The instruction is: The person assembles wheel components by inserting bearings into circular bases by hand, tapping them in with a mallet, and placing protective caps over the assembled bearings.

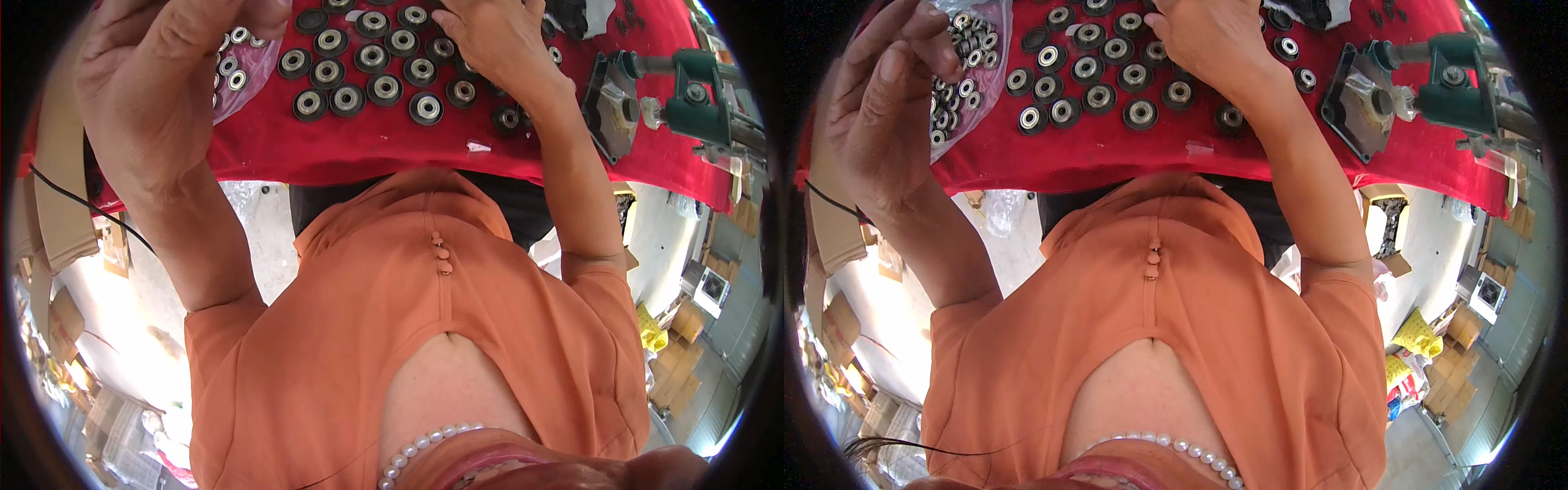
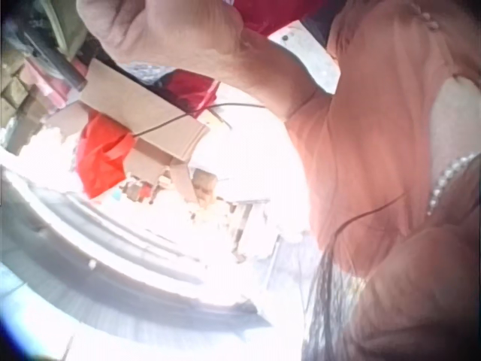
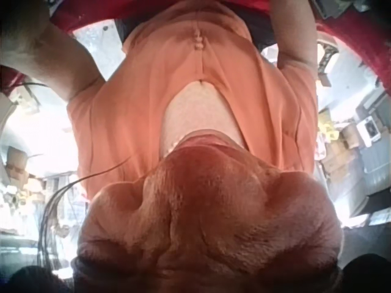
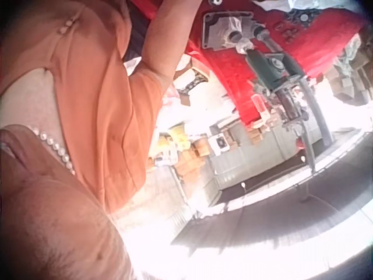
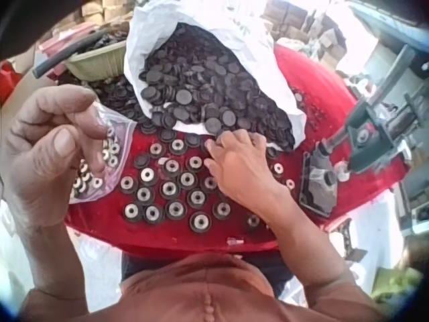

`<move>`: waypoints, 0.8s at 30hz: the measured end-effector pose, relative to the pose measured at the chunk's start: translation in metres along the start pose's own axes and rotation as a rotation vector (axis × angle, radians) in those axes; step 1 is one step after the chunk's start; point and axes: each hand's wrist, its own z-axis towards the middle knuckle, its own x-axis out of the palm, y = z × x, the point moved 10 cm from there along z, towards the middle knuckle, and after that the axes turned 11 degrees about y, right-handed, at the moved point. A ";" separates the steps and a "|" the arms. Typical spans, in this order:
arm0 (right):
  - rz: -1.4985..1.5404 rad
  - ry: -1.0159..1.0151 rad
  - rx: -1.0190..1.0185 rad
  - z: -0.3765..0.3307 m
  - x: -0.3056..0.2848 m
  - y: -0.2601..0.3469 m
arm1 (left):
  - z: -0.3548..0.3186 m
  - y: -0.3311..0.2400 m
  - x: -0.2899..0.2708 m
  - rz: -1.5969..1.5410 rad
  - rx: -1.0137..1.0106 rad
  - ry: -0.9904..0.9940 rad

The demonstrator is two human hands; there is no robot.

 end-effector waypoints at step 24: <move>1.301 -0.518 -0.369 -0.124 -0.162 -0.023 | -0.002 -0.019 -0.031 0.199 0.367 0.235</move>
